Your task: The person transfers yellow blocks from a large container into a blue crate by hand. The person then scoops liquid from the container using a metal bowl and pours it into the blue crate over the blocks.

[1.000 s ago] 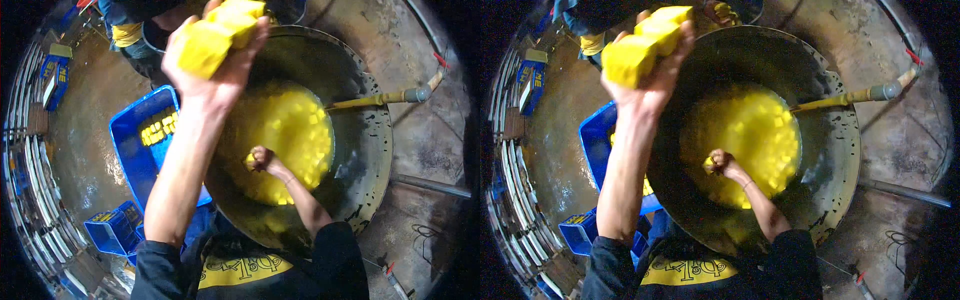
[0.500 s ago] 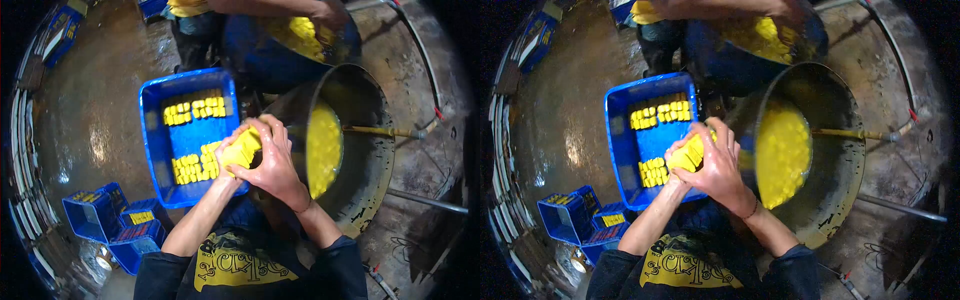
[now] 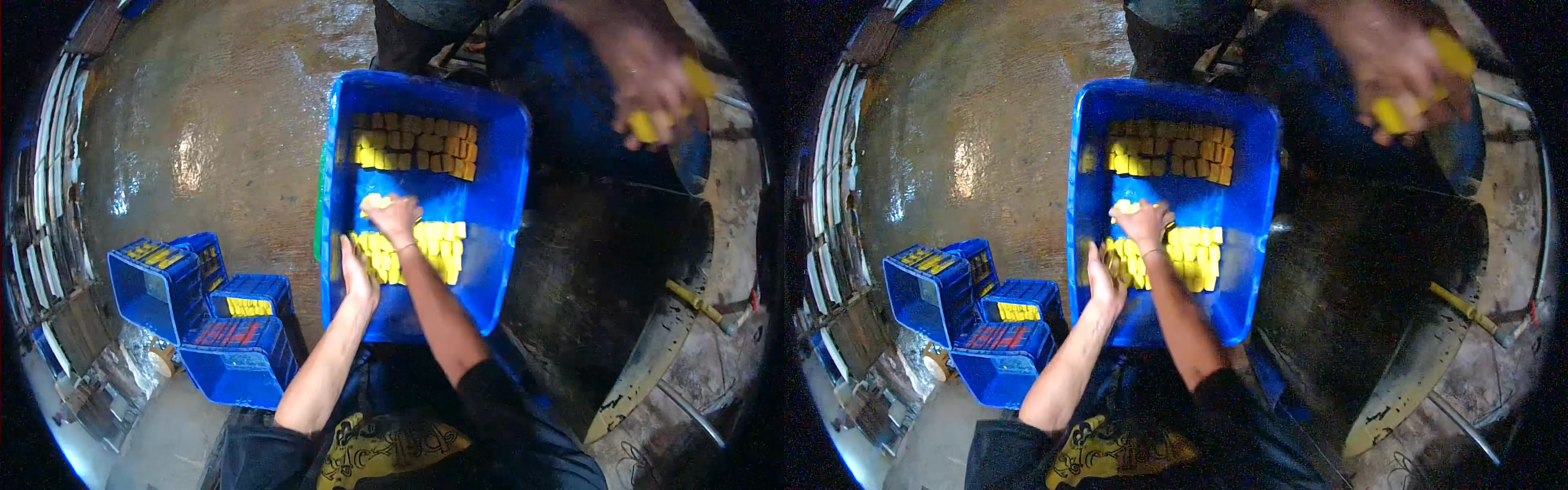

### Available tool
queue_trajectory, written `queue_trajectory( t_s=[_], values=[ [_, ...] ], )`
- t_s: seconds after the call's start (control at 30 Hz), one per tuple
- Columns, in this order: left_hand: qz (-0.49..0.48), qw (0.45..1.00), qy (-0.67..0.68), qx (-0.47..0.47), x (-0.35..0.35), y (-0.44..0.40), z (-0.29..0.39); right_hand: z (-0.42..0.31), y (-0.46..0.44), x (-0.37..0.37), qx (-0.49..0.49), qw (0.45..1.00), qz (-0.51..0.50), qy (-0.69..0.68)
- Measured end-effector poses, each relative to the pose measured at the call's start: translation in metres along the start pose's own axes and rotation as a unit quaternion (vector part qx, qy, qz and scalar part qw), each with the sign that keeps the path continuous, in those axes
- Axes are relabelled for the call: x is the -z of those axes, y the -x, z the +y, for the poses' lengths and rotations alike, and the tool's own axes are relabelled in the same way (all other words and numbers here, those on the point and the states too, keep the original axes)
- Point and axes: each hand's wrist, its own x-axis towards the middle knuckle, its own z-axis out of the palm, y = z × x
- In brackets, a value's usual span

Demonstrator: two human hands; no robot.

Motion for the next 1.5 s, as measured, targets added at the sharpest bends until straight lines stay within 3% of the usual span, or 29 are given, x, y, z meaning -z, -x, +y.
queue_trajectory(
  t_s=[0.13, 0.2, 0.23, 0.27, 0.33, 0.37, 0.4, 0.43, 0.53, 0.57, 0.6, 0.63, 0.7, 0.77, 0.8, 0.83, 0.87, 0.9, 0.93, 0.97, 1.0, 1.07, 1.2, 1.23, 1.27, 1.3, 1.37, 1.43, 1.5],
  values=[
    [-0.019, 0.999, -0.031, -0.006, 0.031, 0.001, -0.014, 0.021, 0.019, -0.082, -0.070, 0.992, -0.034, 0.095],
    [0.019, 0.998, -0.054, 0.024, 0.024, 0.010, -0.010, 0.046, 0.002, -0.079, -0.015, 0.995, -0.096, 0.004],
    [0.055, 0.992, -0.116, 0.012, 0.018, 0.016, -0.011, 0.059, -0.007, -0.057, 0.026, 0.983, -0.135, -0.121],
    [-0.016, 0.990, -0.139, -0.003, 0.022, 0.015, -0.015, 0.058, -0.003, -0.014, -0.003, 0.949, -0.199, -0.244],
    [-0.073, 0.982, -0.175, -0.009, 0.010, 0.027, -0.023, 0.076, 0.010, 0.039, 0.076, 0.924, -0.195, -0.321],
    [-0.002, 0.969, -0.247, -0.020, 0.000, 0.039, -0.031, 0.071, 0.034, 0.082, 0.089, 0.908, -0.205, -0.353],
    [-0.020, 0.964, -0.266, -0.015, -0.012, 0.052, -0.040, 0.071, 0.059, 0.119, 0.135, 0.885, -0.214, -0.392],
    [-0.059, 0.959, -0.271, -0.065, -0.028, 0.066, -0.050, 0.085, 0.084, 0.128, 0.103, 0.830, -0.180, -0.519],
    [-0.172, 0.935, -0.267, -0.161, -0.103, 0.143, -0.072, 0.077, 0.206, 0.281, 0.195, 0.808, -0.016, -0.556],
    [-0.213, 0.896, -0.312, -0.235, -0.143, 0.190, -0.077, 0.087, 0.242, 0.322, 0.200, 0.753, 0.017, -0.627],
    [-0.301, 0.875, -0.256, -0.281, -0.179, 0.231, -0.088, 0.111, 0.264, 0.361, 0.313, 0.812, 0.106, -0.480],
    [-0.409, 0.805, -0.234, -0.361, -0.212, 0.255, -0.101, 0.140, 0.279, 0.386, 0.369, 0.810, 0.236, -0.390],
    [-0.582, 0.665, -0.242, -0.400, -0.278, 0.303, -0.129, 0.191, 0.306, 0.444, 0.274, 0.819, 0.320, -0.389],
    [-0.667, 0.502, -0.355, -0.421, -0.339, 0.333, -0.177, 0.258, 0.296, 0.470, 0.122, 0.837, 0.295, -0.445],
    [-0.710, 0.378, -0.432, -0.409, -0.361, 0.328, -0.210, 0.301, 0.275, 0.457, 0.103, 0.846, 0.254, -0.457],
    [-0.750, 0.295, -0.491, -0.330, -0.376, 0.315, -0.248, 0.344, 0.254, 0.445, 0.084, 0.855, 0.212, -0.465],
    [-0.727, 0.204, -0.585, -0.295, -0.380, 0.296, -0.286, 0.410, 0.229, 0.412, 0.110, 0.936, 0.212, -0.259],
    [-0.694, 0.099, -0.628, -0.337, -0.370, 0.253, -0.330, 0.407, 0.225, 0.424, -0.027, 0.989, 0.052, -0.135],
    [-0.649, -0.046, -0.726, -0.223, -0.365, 0.238, -0.348, 0.446, 0.201, 0.383, -0.105, 0.990, -0.032, -0.089],
    [-0.579, -0.064, -0.807, -0.099, -0.347, 0.209, -0.363, 0.472, 0.182, 0.346, -0.040, 0.997, -0.067, 0.023],
    [-0.623, -0.172, -0.730, -0.221, -0.319, 0.176, -0.367, 0.460, 0.183, 0.343, -0.061, 0.993, -0.100, 0.033],
    [-0.585, -0.248, -0.728, -0.258, -0.265, 0.116, -0.378, 0.488, 0.160, 0.267, 0.021, 0.999, 0.038, 0.029],
    [-0.523, -0.290, -0.674, -0.434, -0.148, -0.017, -0.382, 0.476, 0.147, 0.175, -0.029, 0.994, 0.038, -0.096],
    [-0.512, -0.283, -0.641, -0.497, -0.132, -0.037, -0.382, 0.451, 0.149, 0.200, -0.102, 0.989, -0.094, -0.044],
    [-0.503, -0.273, -0.601, -0.558, -0.109, -0.071, -0.382, 0.453, 0.149, 0.171, -0.097, 0.993, -0.018, -0.067],
    [-0.514, -0.254, -0.660, -0.486, -0.113, -0.071, -0.391, 0.459, 0.146, 0.144, -0.091, 0.990, 0.057, -0.090],
    [-0.497, -0.219, -0.760, -0.358, -0.128, -0.052, -0.398, 0.470, 0.143, 0.163, -0.069, 0.995, 0.054, -0.044],
    [-0.418, -0.191, -0.819, -0.344, -0.169, 0.013, -0.393, 0.493, 0.136, 0.169, -0.044, 0.998, 0.052, 0.004],
    [-0.410, -0.115, -0.833, -0.354, -0.215, 0.050, -0.397, 0.530, 0.119, 0.173, 0.023, 0.991, 0.055, -0.122]
  ],
)
